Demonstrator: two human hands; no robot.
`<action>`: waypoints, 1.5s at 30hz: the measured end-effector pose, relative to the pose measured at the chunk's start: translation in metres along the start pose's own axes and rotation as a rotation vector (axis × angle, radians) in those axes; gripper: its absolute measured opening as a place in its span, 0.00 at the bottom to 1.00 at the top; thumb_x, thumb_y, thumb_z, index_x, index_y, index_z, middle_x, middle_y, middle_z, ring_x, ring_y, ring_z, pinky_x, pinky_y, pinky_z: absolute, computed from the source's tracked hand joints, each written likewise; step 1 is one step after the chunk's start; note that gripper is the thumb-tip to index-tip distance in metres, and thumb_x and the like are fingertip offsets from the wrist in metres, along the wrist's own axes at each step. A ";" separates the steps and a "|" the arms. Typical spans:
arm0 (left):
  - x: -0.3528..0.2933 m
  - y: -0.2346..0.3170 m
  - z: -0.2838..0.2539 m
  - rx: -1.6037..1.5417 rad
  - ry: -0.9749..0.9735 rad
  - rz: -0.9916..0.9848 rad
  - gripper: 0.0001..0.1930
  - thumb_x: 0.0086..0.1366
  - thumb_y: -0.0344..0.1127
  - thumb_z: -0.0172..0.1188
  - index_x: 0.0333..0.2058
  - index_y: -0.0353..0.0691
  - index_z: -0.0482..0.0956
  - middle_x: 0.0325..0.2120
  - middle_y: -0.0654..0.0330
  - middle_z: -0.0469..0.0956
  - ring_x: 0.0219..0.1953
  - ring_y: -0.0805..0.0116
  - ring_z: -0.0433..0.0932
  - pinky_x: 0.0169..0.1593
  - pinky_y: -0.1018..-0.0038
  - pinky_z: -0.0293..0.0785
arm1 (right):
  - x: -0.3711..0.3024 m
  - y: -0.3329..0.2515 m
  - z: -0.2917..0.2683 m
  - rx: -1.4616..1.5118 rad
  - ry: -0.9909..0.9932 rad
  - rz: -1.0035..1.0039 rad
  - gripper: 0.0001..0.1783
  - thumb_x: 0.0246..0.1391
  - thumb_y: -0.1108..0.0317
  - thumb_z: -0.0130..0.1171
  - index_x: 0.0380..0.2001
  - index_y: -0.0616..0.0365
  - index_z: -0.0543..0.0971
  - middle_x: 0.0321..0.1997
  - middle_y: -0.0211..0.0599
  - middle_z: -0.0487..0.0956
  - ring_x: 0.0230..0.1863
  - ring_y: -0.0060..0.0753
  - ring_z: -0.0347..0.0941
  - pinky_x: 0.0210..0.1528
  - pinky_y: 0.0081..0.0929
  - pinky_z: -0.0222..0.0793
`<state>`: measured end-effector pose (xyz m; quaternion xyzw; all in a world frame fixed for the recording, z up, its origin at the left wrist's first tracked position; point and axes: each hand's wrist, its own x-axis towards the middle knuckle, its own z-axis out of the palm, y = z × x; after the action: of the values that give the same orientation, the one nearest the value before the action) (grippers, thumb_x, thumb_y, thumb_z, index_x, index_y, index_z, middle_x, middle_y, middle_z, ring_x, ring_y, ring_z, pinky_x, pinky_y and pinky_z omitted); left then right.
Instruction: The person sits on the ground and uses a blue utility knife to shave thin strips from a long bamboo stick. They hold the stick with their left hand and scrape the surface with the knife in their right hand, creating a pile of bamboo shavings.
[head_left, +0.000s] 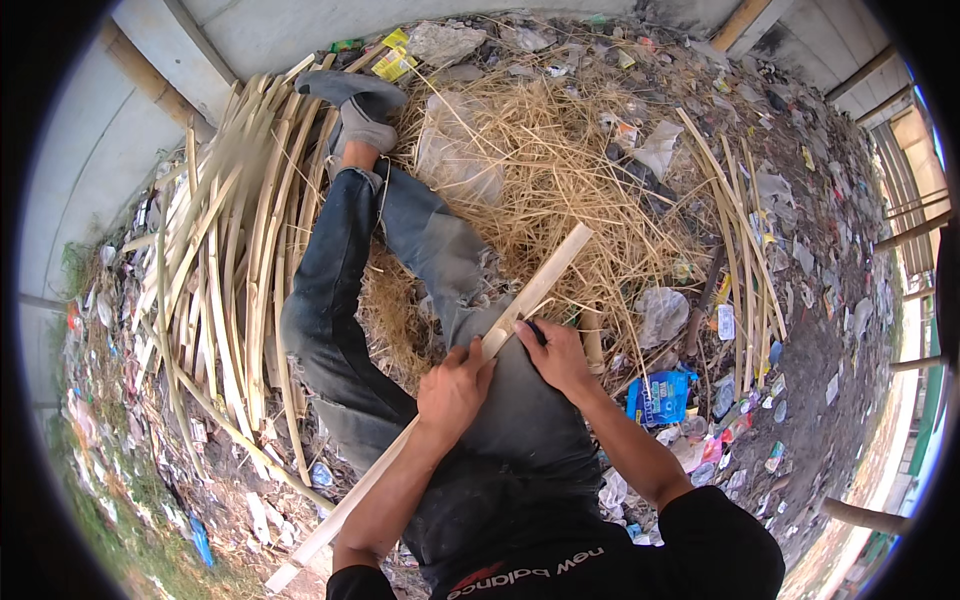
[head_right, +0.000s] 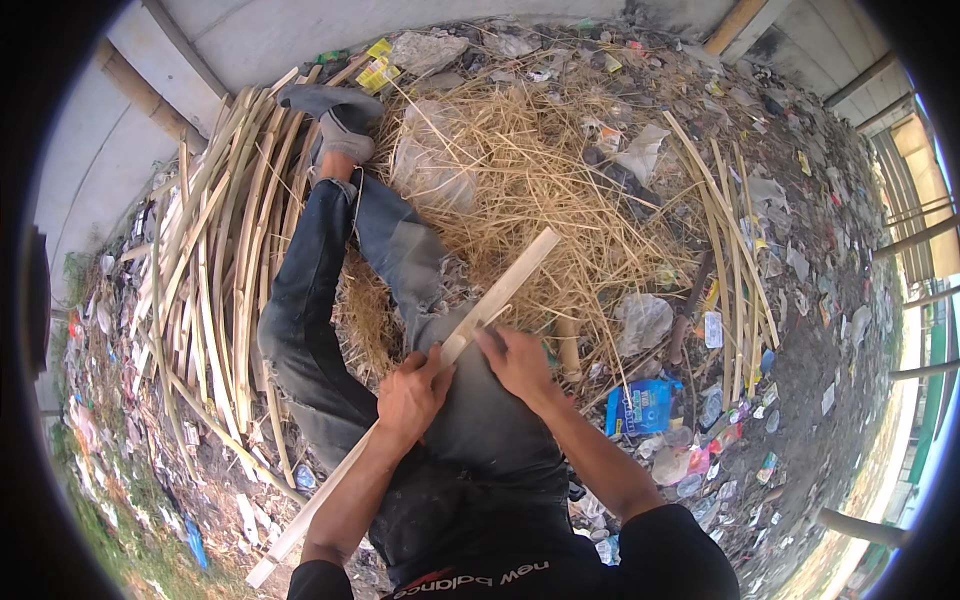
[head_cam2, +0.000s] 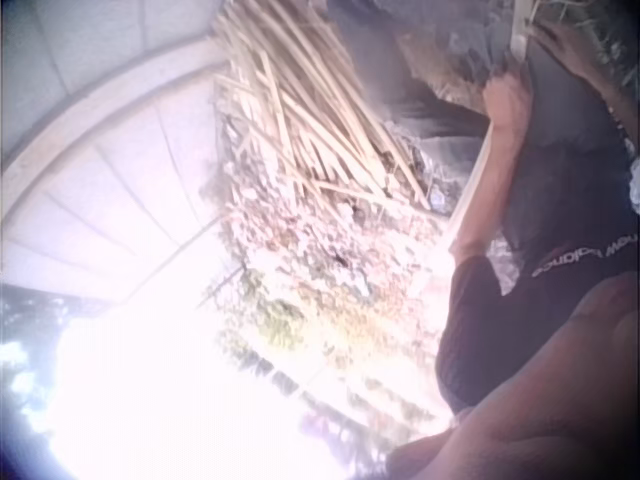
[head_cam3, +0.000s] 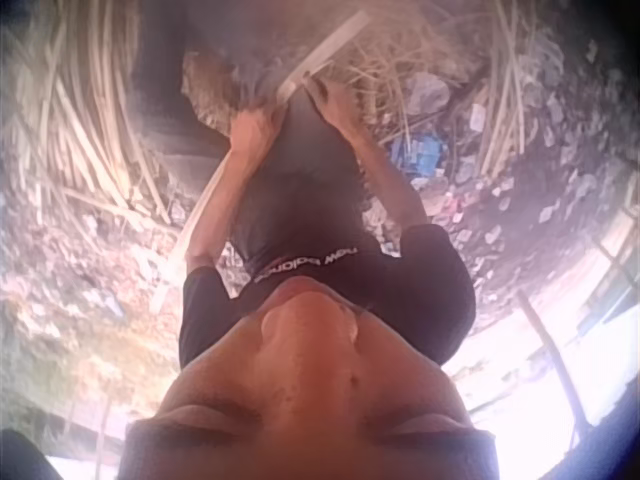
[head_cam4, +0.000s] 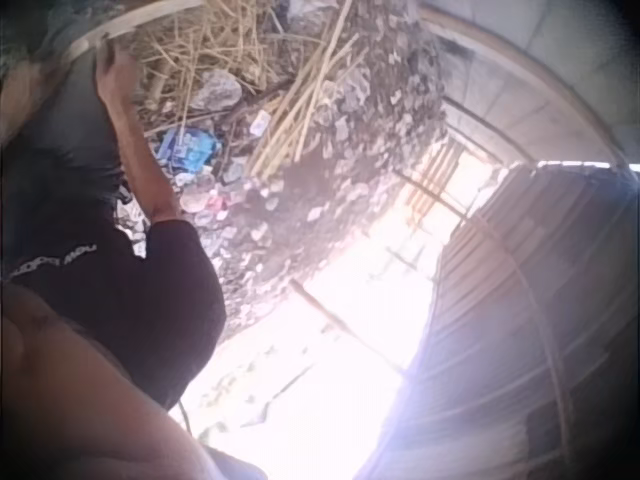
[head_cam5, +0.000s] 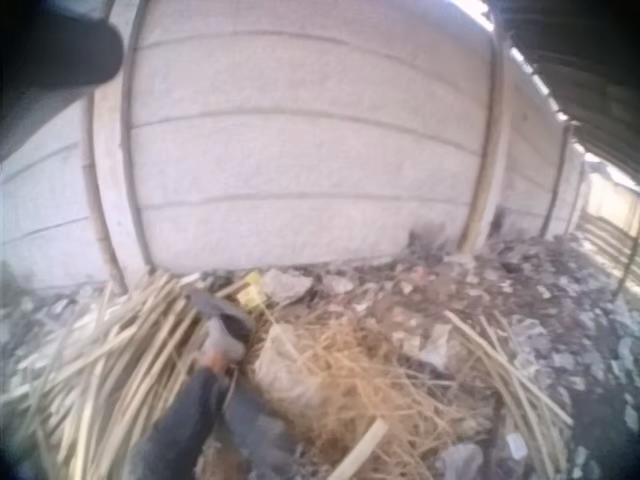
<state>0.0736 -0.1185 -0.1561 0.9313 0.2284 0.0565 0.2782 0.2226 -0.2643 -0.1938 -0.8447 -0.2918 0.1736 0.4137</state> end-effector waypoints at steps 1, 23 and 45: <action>0.000 -0.001 0.002 -0.005 0.009 -0.002 0.21 0.66 0.43 0.68 0.54 0.40 0.83 0.34 0.52 0.83 0.29 0.44 0.85 0.34 0.53 0.81 | 0.002 -0.003 -0.001 0.021 -0.010 0.017 0.20 0.69 0.53 0.62 0.36 0.62 0.84 0.29 0.59 0.81 0.31 0.62 0.80 0.33 0.43 0.74; 0.006 -0.002 -0.006 -0.164 -0.063 -0.025 0.22 0.68 0.46 0.67 0.55 0.39 0.83 0.36 0.48 0.85 0.34 0.45 0.86 0.39 0.54 0.83 | 0.014 0.028 -0.049 0.603 -0.187 0.235 0.25 0.74 0.52 0.54 0.25 0.60 0.74 0.16 0.26 0.69 0.18 0.23 0.61 0.23 0.27 0.56; 0.012 -0.001 -0.006 -0.176 -0.060 -0.023 0.21 0.67 0.43 0.69 0.53 0.37 0.84 0.33 0.44 0.84 0.32 0.44 0.86 0.38 0.55 0.82 | 0.012 0.013 -0.020 -0.051 -0.051 -0.144 0.20 0.72 0.52 0.55 0.37 0.59 0.81 0.21 0.52 0.78 0.24 0.60 0.77 0.28 0.49 0.69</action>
<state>0.0825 -0.1091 -0.1522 0.9017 0.2247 0.0452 0.3665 0.2470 -0.2745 -0.1932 -0.8271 -0.3668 0.1572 0.3957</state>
